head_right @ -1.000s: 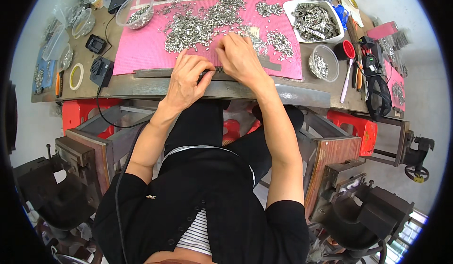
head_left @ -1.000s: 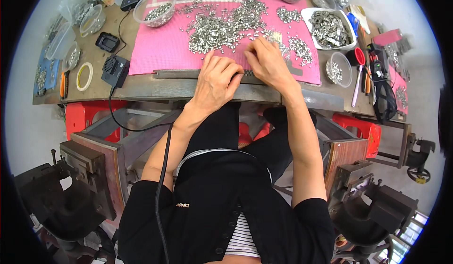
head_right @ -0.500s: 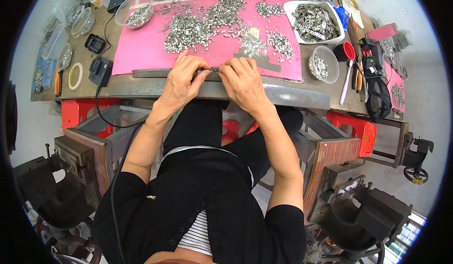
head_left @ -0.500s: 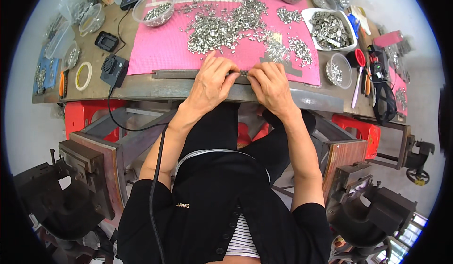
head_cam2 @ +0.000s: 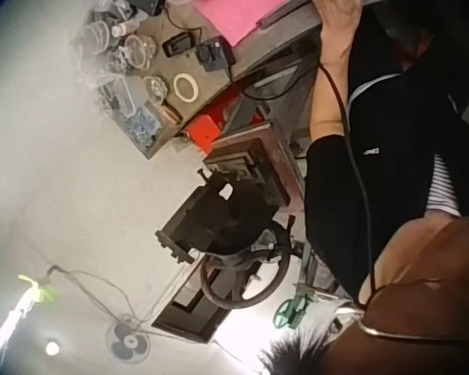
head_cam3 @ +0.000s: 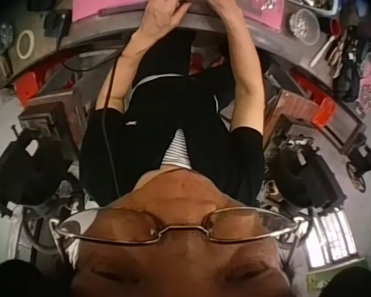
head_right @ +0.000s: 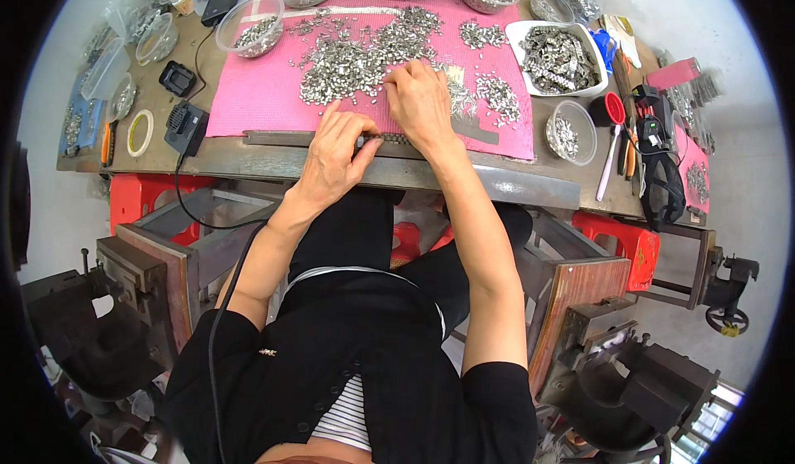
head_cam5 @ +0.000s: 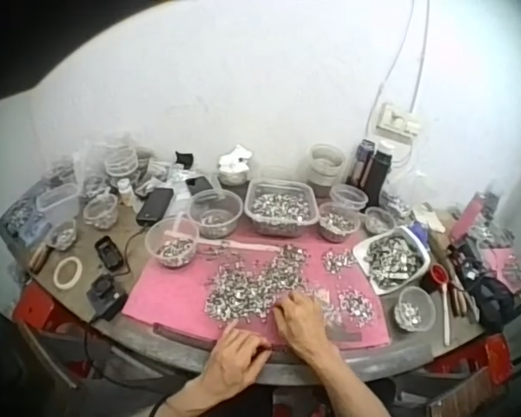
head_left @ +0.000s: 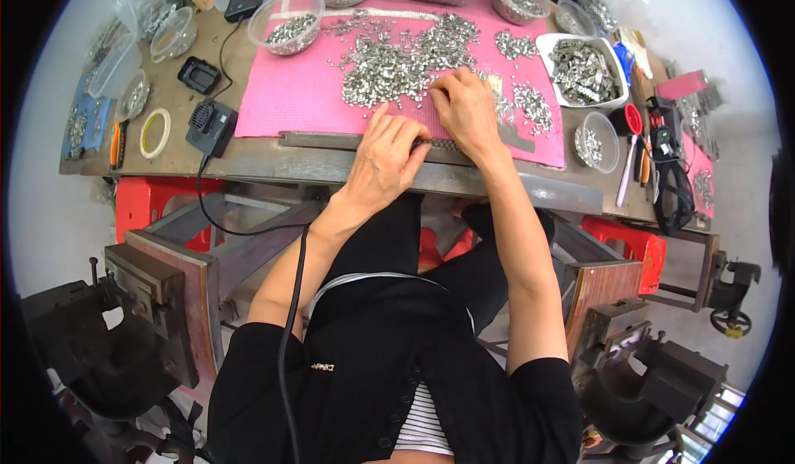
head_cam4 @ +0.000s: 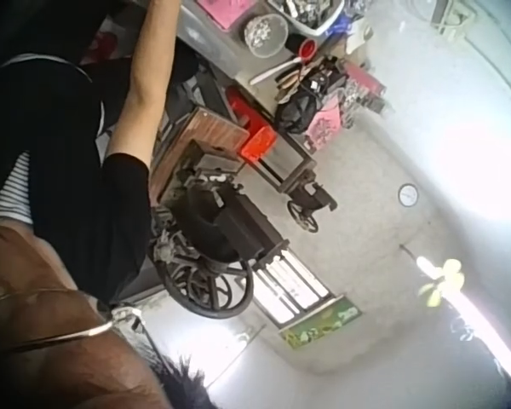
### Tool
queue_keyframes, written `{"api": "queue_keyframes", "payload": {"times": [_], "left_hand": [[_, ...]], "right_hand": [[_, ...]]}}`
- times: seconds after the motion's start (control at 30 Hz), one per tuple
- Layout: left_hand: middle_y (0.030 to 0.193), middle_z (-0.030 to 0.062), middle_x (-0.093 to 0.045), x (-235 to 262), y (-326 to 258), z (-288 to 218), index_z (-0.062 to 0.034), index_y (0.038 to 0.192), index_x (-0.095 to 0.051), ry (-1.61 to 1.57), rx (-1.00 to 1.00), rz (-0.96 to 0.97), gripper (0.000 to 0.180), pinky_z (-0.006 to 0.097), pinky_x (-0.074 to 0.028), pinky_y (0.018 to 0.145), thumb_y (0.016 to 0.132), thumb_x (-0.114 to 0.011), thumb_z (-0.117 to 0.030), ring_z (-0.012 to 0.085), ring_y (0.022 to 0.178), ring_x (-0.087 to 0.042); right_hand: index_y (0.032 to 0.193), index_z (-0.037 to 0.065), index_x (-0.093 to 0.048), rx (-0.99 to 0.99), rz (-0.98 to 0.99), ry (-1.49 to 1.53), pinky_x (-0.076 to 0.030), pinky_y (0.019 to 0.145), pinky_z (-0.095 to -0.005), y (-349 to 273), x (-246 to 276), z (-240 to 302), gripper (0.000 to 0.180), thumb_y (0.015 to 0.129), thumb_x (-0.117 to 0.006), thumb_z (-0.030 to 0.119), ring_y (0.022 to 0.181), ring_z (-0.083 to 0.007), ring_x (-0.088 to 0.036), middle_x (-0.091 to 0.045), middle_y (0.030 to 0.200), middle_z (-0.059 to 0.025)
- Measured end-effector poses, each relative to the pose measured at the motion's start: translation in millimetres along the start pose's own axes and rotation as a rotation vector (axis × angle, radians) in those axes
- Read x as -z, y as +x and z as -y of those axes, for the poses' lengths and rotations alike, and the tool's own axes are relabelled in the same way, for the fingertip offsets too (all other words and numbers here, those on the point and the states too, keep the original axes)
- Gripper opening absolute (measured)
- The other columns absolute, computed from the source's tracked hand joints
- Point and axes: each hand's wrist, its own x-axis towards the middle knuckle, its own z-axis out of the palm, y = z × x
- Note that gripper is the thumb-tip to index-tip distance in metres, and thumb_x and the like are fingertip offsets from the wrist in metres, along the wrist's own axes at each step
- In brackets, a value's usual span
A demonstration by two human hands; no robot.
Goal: Assembling small metal parts on a fixture and operating a manual press.
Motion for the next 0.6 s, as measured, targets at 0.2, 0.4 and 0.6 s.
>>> {"api": "queue_keyframes", "payload": {"times": [0.2,0.4,0.6], "left_hand": [[0.092,0.0103,-0.062,4.0,1.8,2.7,-0.0044,0.101,-0.063,-0.041,-0.05,-0.022,0.021,0.053,-0.041,0.107,0.083,-0.074,-0.003,0.0327,0.091,-0.061],[0.091,0.0099,-0.063,1.7,-1.1,6.9,-0.0038,0.1,-0.063,0.015,-0.046,-0.043,0.021,0.052,-0.043,0.106,0.083,-0.075,-0.003,0.0324,0.09,-0.062],[0.094,0.0091,-0.068,4.1,-0.3,8.6,-0.0028,0.098,-0.067,-0.085,0.002,-0.076,0.014,0.051,-0.043,0.108,0.085,-0.073,0.0,0.0287,0.089,-0.065]], "right_hand": [[0.089,0.005,-0.067,0.01,0.064,-0.11,-0.044,0.08,-0.0427,0.4,-1.0,4.9,0.008,0.084,-0.069,0.012,0.089,-0.031,-0.062,-0.063,0.087,-0.0114],[0.088,0.005,-0.065,-0.109,0.202,0.268,-0.045,0.079,-0.0399,-21.7,46.1,11.6,0.008,0.082,-0.07,0.005,0.088,-0.0281,-0.062,-0.062,0.087,-0.0093],[0.091,0.004,-0.06,0.089,0.238,0.147,-0.044,0.078,-0.0399,-47.7,67.1,22.0,0.015,0.08,-0.07,0.001,0.085,-0.0292,-0.058,-0.057,0.089,-0.0098]]}}
